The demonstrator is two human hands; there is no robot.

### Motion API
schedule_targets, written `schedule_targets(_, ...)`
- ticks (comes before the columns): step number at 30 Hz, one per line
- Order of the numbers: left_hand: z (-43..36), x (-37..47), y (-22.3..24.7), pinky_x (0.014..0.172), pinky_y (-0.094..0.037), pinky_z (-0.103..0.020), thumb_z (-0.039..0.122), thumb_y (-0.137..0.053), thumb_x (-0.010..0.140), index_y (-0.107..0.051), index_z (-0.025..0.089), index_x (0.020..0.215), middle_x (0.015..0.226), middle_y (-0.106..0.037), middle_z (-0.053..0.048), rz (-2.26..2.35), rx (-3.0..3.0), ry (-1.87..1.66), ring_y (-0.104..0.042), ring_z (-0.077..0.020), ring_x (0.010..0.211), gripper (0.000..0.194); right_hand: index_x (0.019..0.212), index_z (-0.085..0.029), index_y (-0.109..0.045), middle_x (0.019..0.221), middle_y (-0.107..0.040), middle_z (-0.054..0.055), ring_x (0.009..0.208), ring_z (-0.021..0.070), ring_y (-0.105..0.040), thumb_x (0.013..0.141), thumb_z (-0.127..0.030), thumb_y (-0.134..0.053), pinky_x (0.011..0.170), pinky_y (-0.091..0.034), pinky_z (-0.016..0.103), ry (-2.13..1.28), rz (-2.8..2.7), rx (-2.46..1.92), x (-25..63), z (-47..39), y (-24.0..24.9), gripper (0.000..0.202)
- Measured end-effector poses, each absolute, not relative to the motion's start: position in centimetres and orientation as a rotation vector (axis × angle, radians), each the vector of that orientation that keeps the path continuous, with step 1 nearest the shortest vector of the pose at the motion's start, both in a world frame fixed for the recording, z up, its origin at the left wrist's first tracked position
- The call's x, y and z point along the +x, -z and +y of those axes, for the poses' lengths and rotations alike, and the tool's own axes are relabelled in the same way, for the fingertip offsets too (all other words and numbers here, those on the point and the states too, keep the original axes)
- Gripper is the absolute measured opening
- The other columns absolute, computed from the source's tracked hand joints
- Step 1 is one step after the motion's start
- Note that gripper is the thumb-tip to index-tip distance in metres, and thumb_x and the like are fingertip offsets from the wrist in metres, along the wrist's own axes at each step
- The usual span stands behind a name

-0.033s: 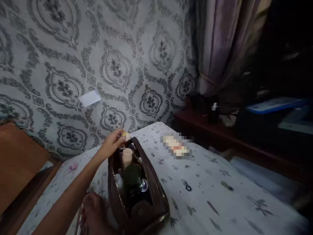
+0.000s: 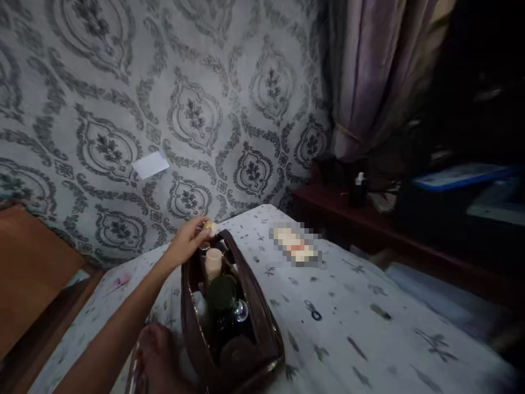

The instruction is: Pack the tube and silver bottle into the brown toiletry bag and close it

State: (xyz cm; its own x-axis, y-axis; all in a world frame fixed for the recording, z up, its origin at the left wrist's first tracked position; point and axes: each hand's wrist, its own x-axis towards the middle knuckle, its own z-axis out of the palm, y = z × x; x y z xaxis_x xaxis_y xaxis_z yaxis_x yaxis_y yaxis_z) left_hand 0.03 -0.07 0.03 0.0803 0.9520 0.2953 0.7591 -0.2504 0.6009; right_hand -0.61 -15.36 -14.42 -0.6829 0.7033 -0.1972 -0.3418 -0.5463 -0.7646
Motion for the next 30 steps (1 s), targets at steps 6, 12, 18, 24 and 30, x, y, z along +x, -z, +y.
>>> schedule_targets(6, -0.4, 0.0, -0.2, 0.074, -0.050, -0.032, 0.045, -0.050, 0.087, -0.054, 0.017, 0.118, 0.106, -0.065, -0.008, 1.766, 2.125, -0.884, -0.067, -0.0192, 0.079, 0.042, 0.081, -0.020, -0.050, 0.050, -0.044, -0.010, 0.033, 0.0040, -0.037, 0.084, -0.051, -0.061, 0.031, -0.023, 0.014, -2.225, -0.959, -0.606, -1.3, -15.3, 15.3, 0.033)
schedule_targets(12, -0.3, 0.0, -0.2, 0.074, -0.050, -0.031, 0.043, -0.051, 0.087, -0.054, 0.015, 0.117, 0.102, -0.066, -0.007, 1.749, 2.124, -0.915, -0.066, -0.0194, 0.082, 0.041, 0.081, -0.020, -0.049, 0.057, -0.049, -0.009, 0.035, 0.0029, -0.040, 0.074, -0.068, -0.064, 0.032, -0.024, 0.015, -2.220, -0.920, -0.524, -1.7, -15.4, 16.1, 0.050)
schedule_targets(18, 0.2, 0.3, -0.4, 0.073, -0.052, -0.029, 0.041, -0.051, 0.087, -0.054, 0.016, 0.114, 0.099, -0.065, -0.007, 1.718, 2.105, -0.930, -0.066, -0.0190, 0.084, 0.037, 0.075, -0.020, -0.047, 0.054, -0.047, -0.008, 0.035, 0.0031, -0.039, 0.065, -0.082, -0.058, 0.030, -0.019, 0.016, -2.199, -0.959, -0.515, -1.6, -15.2, 15.9, 0.063)
schedule_targets(24, 0.0, 0.5, -0.5, 0.067, -0.052, -0.027, 0.043, -0.050, 0.085, -0.053, 0.015, 0.113, 0.104, -0.061, -0.007, 1.699, 2.036, -0.875, -0.067, -0.0165, 0.075, 0.040, 0.079, -0.021, -0.049, 0.056, -0.048, -0.008, 0.036, 0.0035, -0.039, 0.067, -0.079, -0.059, 0.032, -0.020, 0.015, -2.200, -0.946, -0.505, -1.6, -15.5, 16.3, 0.060)
schedule_targets(30, 0.0, -0.3, -0.8, 0.070, -0.048, -0.027, 0.043, -0.051, 0.084, -0.058, 0.016, 0.108, 0.089, -0.065, -0.003, 1.757, 2.125, -0.731, -0.062, -0.0161, 0.075, 0.036, 0.081, -0.021, -0.051, 0.054, -0.046, -0.009, 0.033, 0.0037, -0.036, 0.077, -0.061, -0.062, 0.030, -0.018, 0.016, -2.212, -0.950, -0.572, -1.8, -15.4, 15.9, 0.042)
